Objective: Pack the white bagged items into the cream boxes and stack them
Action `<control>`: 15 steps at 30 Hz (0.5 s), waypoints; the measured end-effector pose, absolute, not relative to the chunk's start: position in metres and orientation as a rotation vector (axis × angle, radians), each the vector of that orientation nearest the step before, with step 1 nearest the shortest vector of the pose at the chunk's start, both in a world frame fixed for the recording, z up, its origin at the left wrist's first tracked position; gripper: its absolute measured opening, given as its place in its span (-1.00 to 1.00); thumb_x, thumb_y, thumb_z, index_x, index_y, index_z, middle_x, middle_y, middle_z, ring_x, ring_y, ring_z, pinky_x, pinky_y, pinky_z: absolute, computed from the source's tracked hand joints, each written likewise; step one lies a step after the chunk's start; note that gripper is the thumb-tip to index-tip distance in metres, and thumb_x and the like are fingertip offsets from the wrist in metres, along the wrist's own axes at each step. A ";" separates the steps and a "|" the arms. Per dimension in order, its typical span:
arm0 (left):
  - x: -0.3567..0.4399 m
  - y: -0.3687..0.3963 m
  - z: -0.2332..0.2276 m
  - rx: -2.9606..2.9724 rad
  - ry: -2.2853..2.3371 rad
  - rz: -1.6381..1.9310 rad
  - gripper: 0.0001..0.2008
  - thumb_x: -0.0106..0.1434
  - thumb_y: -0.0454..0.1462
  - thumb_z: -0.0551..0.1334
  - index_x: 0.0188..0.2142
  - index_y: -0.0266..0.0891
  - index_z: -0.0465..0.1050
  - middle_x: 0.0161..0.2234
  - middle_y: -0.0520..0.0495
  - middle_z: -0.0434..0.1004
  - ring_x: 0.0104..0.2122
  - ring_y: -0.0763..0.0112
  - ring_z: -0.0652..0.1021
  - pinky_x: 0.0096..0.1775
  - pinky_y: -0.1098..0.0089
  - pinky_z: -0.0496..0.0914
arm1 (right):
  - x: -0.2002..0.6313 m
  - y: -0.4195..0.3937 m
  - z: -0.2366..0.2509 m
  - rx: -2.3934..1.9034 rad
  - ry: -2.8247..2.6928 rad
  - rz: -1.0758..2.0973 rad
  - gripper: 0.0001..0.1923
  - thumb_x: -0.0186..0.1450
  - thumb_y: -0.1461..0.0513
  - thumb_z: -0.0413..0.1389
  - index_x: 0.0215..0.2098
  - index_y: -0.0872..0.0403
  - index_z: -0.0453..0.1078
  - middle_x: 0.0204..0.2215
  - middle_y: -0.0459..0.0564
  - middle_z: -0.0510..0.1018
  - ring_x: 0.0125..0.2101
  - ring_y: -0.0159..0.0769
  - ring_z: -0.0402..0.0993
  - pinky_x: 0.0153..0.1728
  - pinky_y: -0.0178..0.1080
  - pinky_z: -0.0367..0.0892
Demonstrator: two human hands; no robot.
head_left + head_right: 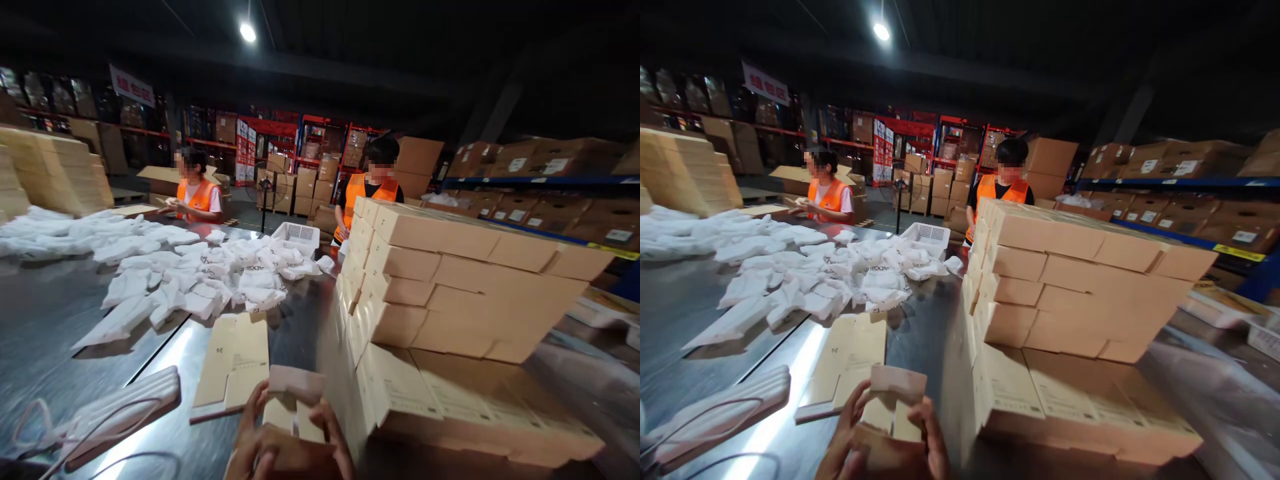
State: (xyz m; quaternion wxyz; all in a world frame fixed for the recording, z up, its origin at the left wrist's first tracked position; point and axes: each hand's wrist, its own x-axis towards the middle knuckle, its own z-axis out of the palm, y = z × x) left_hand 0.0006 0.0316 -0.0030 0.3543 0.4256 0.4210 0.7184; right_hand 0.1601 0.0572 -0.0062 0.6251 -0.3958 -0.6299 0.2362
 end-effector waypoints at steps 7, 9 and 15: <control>0.005 0.015 0.008 0.819 0.983 1.780 -0.33 -0.06 0.09 0.49 0.02 -0.03 0.48 -0.07 -0.11 0.63 0.08 -0.08 0.53 0.16 0.13 0.38 | 0.162 0.049 0.016 -0.752 -1.355 0.969 -0.59 0.36 0.10 0.06 0.15 -0.10 0.14 -0.26 -0.01 0.63 -0.42 -0.19 0.64 -0.49 -0.24 0.54; 0.004 0.015 0.019 0.799 1.032 1.629 -0.41 0.09 0.10 0.39 0.04 -0.10 0.51 -0.03 -0.15 0.64 0.03 -0.04 0.57 0.10 0.15 0.43 | 0.160 0.047 0.031 -0.812 -1.461 0.849 -0.57 0.36 0.21 0.02 0.18 -0.07 0.10 -0.25 -0.01 0.62 -0.38 -0.22 0.65 -0.47 -0.27 0.55; 0.007 0.005 0.037 0.943 1.134 1.608 -0.50 0.11 0.11 0.37 -0.07 -0.12 0.65 0.09 -0.19 0.61 0.19 -0.06 0.47 0.30 0.16 0.21 | 0.151 0.032 0.095 -0.906 -1.856 -0.225 -0.70 0.36 0.38 0.04 0.01 0.02 0.45 -0.19 0.09 0.56 -0.15 -0.18 0.56 -0.12 -0.16 0.56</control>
